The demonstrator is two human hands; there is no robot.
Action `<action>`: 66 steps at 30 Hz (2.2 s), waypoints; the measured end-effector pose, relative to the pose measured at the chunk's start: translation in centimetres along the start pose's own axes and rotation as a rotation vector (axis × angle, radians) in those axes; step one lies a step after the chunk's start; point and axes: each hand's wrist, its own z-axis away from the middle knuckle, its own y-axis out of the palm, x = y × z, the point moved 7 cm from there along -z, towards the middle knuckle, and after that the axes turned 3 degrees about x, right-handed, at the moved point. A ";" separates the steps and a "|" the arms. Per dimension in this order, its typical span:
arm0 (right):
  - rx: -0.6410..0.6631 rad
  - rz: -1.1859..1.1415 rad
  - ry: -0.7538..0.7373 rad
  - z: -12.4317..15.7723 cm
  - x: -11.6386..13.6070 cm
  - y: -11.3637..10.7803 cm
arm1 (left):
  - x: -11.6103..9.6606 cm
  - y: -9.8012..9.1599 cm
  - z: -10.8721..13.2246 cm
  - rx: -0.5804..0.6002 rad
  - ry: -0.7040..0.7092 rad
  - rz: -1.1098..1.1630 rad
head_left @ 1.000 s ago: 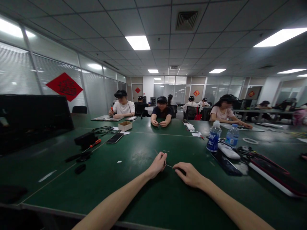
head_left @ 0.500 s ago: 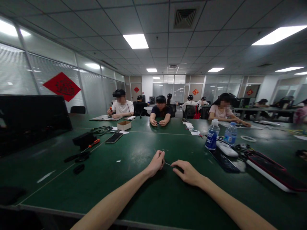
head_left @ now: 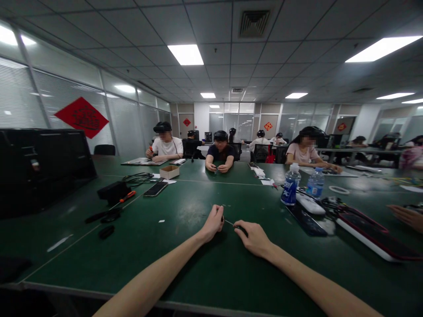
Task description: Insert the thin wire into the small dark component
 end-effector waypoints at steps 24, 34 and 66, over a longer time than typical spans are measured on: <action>0.085 -0.024 -0.077 -0.1 0.2 -1.2 | 0.3 0.9 0.5 0.162 -0.082 0.150; 0.102 -0.027 -0.092 0.0 0.5 -1.1 | 0.0 0.9 0.4 0.132 -0.071 0.130; 0.067 -0.126 -0.125 -0.7 -2.0 -0.8 | 0.7 0.4 -0.3 0.090 -0.014 -0.050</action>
